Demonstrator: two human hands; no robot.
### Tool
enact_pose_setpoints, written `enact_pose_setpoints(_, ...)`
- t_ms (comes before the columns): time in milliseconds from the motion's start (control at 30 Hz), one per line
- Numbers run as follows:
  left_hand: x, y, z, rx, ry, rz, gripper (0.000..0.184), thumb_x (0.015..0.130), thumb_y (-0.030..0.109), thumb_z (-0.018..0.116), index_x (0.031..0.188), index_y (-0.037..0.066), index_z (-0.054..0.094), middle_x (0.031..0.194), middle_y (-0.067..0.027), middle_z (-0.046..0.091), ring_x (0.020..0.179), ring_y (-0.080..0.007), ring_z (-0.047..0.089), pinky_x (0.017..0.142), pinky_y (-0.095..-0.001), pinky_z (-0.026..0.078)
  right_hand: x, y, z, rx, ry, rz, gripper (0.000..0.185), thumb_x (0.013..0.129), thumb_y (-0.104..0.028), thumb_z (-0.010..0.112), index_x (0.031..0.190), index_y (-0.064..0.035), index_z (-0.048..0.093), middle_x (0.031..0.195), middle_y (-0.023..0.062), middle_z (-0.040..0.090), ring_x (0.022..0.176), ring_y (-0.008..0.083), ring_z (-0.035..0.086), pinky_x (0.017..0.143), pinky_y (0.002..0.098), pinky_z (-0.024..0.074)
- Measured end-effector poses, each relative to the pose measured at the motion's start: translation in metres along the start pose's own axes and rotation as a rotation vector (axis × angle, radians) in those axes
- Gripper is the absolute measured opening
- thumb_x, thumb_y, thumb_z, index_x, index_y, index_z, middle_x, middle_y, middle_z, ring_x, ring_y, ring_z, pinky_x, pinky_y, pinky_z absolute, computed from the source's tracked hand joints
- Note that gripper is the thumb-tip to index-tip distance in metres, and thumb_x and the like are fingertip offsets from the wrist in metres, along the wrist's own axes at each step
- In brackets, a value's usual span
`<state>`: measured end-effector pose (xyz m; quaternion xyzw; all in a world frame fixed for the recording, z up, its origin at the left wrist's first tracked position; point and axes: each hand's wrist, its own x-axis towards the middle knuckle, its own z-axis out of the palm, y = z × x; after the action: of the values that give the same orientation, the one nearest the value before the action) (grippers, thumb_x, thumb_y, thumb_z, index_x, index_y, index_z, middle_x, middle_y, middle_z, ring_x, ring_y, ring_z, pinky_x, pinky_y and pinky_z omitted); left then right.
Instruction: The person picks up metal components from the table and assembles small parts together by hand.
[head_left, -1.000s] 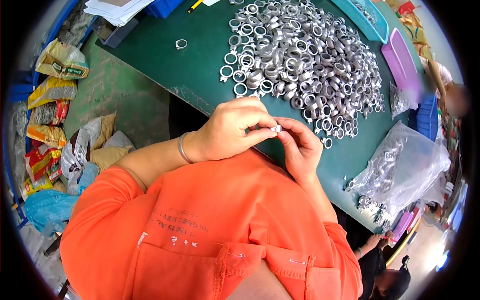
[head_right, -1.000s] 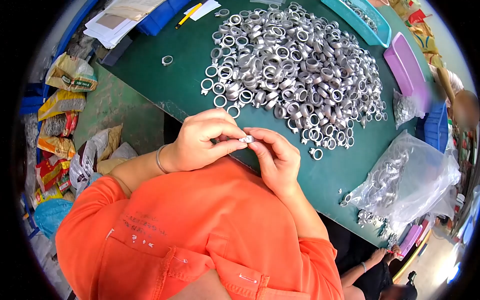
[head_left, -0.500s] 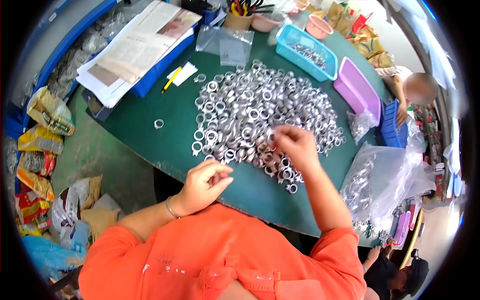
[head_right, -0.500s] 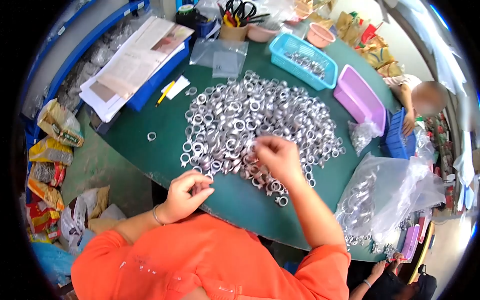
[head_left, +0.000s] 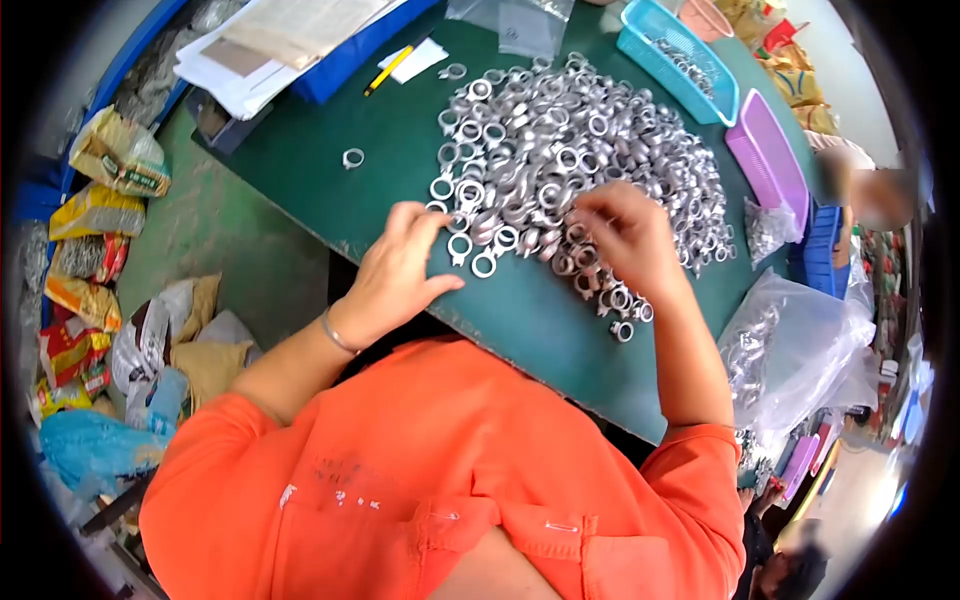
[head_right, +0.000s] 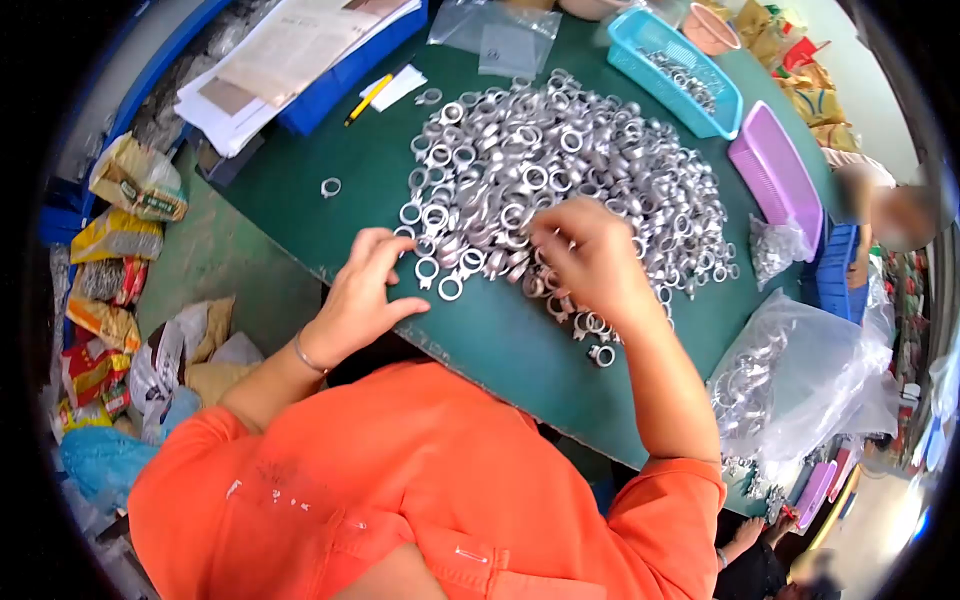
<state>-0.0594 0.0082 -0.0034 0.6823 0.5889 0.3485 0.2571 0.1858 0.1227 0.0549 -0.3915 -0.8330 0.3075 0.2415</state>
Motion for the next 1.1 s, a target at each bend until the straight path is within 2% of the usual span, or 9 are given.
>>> enact_pose_setpoints(33,0.002,0.002,0.005,-0.052,-0.028,0.016,0.054,0.061,0.009,0.078,0.109,0.003,0.051,0.104,-0.0106,0.044,0.070,-0.0184,0.053,0.066,-0.0299,0.048,-0.007,-0.009,0.012,-0.052,-0.017,-0.077,0.012,0.074,-0.005,0.066,0.085,-0.0009,0.063,0.078,0.0121,0.058,0.069,0.0271,0.059,0.060,0.0334,0.0483)
enact_pose_setpoints(200,0.006,0.009,0.047,-0.165,0.012,0.167,0.023,0.069,0.000,0.071,0.087,0.001,0.056,0.088,-0.0088,0.049,0.064,-0.0164,0.059,0.059,-0.0268,0.049,-0.024,-0.012,0.057,-0.349,0.133,-0.146,0.022,0.066,-0.013,0.072,0.081,-0.0028,0.060,0.075,0.0093,0.051,0.069,0.0277,0.055,0.059,0.0373,0.0455)
enact_pose_setpoints(433,0.007,0.010,0.051,-0.336,-0.031,0.053,0.019,0.071,0.000,0.070,0.086,-0.001,0.058,0.088,-0.0062,0.051,0.066,-0.0117,0.058,0.059,-0.0240,0.050,-0.035,-0.009,0.076,-0.538,0.315,-0.078,0.020,0.063,-0.009,0.068,0.080,-0.0039,0.058,0.077,0.0090,0.052,0.072,0.0280,0.054,0.060,0.0379,0.0428)
enact_pose_setpoints(667,0.003,0.011,0.045,-0.533,-0.131,-0.032,0.010,0.078,0.002,0.066,0.085,-0.002,0.061,0.087,-0.0038,0.055,0.068,-0.0071,0.055,0.057,-0.0193,0.046,-0.059,-0.022,0.070,0.053,0.263,0.096,0.017,0.067,0.003,0.066,0.081,-0.0034,0.058,0.075,0.0080,0.054,0.065,0.0184,0.055,0.054,0.0290,0.0446)
enact_pose_setpoints(767,0.005,0.023,0.038,-0.931,-0.335,-0.336,0.008,0.080,0.002,0.064,0.086,-0.002,0.061,0.086,-0.0027,0.056,0.070,-0.0071,0.054,0.059,-0.0192,0.045,-0.070,-0.026,0.073,0.220,0.254,-0.029,0.017,0.071,0.006,0.066,0.083,-0.0025,0.058,0.078,0.0058,0.055,0.063,0.0136,0.053,0.053,0.0234,0.0438)
enact_pose_setpoints(833,0.003,0.029,0.038,-1.071,-0.237,-0.303,0.009,0.081,0.001,0.063,0.089,-0.003,0.061,0.090,-0.0035,0.055,0.073,-0.0085,0.055,0.062,-0.0201,0.045,-0.074,-0.027,0.079,0.194,0.280,-0.088,0.016,0.071,0.008,0.065,0.081,-0.0020,0.057,0.081,0.0070,0.056,0.066,0.0147,0.055,0.054,0.0240,0.0446)
enact_pose_setpoints(967,-0.003,0.029,0.043,-0.870,-0.158,-0.017,0.011,0.079,-0.003,0.063,0.090,-0.005,0.060,0.092,-0.0049,0.053,0.081,-0.0103,0.054,0.069,-0.0217,0.047,-0.082,-0.021,0.088,0.370,0.277,-0.037,0.013,0.078,0.007,0.060,0.086,-0.0014,0.056,0.087,0.0073,0.057,0.071,0.0133,0.056,0.059,0.0239,0.0466)
enact_pose_setpoints(1033,-0.003,0.035,0.039,-0.854,-0.168,-0.036,0.011,0.078,-0.004,0.064,0.088,-0.004,0.060,0.091,-0.0053,0.053,0.081,-0.0105,0.054,0.071,-0.0218,0.048,-0.090,-0.024,0.089,0.804,0.238,0.297,0.013,0.085,0.004,0.054,0.097,-0.0001,0.053,0.091,0.0070,0.058,0.078,0.0117,0.057,0.066,0.0238,0.0481)
enact_pose_setpoints(1100,-0.003,0.037,0.036,-0.660,-0.173,0.028,0.010,0.077,-0.004,0.065,0.086,-0.003,0.062,0.090,-0.0057,0.054,0.080,-0.0104,0.054,0.069,-0.0213,0.047,-0.093,-0.023,0.087,0.929,0.193,0.311,0.018,0.089,0.001,0.049,0.107,0.0009,0.047,0.094,0.0072,0.058,0.085,0.0117,0.058,0.073,0.0245,0.0489)
